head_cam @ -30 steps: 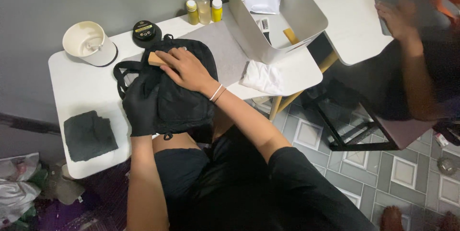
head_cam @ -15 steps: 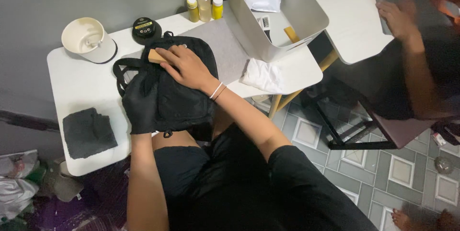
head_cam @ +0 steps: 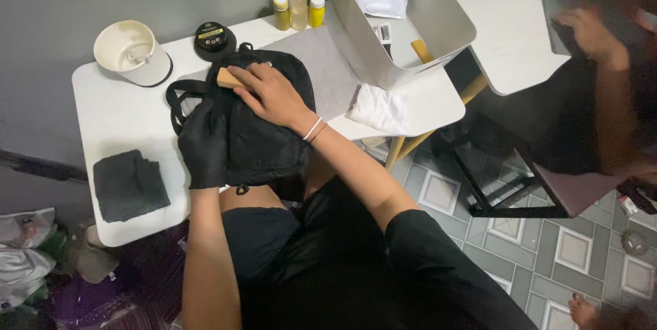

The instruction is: The person scrubs a black bag with a wooden brush while wearing black gloves. They hold the bag steady with one hand and scrub the surface with the other, focusing on different areas of the bag throughout the video.

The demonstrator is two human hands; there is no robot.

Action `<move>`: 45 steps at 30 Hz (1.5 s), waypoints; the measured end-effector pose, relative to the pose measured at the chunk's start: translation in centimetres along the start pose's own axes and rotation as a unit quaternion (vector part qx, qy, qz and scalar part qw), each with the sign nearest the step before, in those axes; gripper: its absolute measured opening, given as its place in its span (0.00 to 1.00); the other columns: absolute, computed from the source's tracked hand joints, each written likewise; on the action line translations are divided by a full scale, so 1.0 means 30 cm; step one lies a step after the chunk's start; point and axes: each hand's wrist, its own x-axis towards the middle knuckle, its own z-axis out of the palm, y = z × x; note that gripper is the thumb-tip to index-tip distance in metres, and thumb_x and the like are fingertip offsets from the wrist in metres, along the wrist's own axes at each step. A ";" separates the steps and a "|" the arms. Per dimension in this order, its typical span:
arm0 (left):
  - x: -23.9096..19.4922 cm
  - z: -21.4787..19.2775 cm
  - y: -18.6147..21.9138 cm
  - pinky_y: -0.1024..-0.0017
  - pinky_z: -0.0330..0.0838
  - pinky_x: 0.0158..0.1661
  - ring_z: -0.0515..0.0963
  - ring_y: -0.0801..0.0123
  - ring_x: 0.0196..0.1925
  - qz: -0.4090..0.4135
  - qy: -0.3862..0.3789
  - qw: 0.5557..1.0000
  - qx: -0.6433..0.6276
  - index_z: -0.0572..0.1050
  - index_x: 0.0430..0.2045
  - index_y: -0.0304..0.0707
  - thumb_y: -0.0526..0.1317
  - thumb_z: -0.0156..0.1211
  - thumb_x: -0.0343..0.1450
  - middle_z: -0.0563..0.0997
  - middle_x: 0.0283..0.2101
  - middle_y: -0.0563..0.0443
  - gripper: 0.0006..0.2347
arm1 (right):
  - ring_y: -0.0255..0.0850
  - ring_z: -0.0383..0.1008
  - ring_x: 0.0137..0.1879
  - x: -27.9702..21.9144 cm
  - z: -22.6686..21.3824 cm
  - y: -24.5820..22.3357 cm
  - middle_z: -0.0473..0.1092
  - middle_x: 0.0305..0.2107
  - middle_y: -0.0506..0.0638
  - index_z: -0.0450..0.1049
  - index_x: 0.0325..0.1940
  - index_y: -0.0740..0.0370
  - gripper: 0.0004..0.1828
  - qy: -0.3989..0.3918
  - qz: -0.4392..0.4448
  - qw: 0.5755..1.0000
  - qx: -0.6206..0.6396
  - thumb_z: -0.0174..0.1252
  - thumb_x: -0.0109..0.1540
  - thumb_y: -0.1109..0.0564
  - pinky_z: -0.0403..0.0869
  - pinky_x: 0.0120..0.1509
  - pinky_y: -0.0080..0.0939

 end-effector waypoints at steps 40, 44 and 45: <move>0.002 -0.015 0.093 0.57 0.76 0.53 0.80 0.46 0.55 -0.077 -0.002 0.997 -0.013 0.82 0.48 0.33 0.34 0.69 0.73 0.84 0.47 0.35 0.11 | 0.45 0.67 0.37 0.003 -0.014 -0.015 0.68 0.36 0.53 0.71 0.64 0.54 0.18 -0.003 -0.021 0.999 0.027 0.53 0.72 0.49 0.68 0.45 0.44; 0.002 -0.015 0.035 0.58 0.76 0.52 0.81 0.47 0.54 -0.043 -0.012 0.999 -0.019 0.82 0.48 0.35 0.35 0.65 0.77 0.84 0.47 0.37 0.08 | 0.45 0.66 0.37 0.008 -0.014 -0.016 0.68 0.36 0.52 0.72 0.63 0.54 0.18 0.008 -0.036 0.999 0.036 0.54 0.71 0.48 0.68 0.44 0.44; 0.004 -0.011 0.015 0.60 0.76 0.52 0.82 0.50 0.54 -0.031 -0.014 0.999 -0.018 0.82 0.48 0.37 0.36 0.65 0.78 0.84 0.47 0.40 0.07 | 0.46 0.67 0.37 0.010 -0.014 -0.016 0.68 0.36 0.52 0.72 0.64 0.53 0.18 0.012 -0.042 0.998 0.036 0.55 0.71 0.49 0.68 0.44 0.45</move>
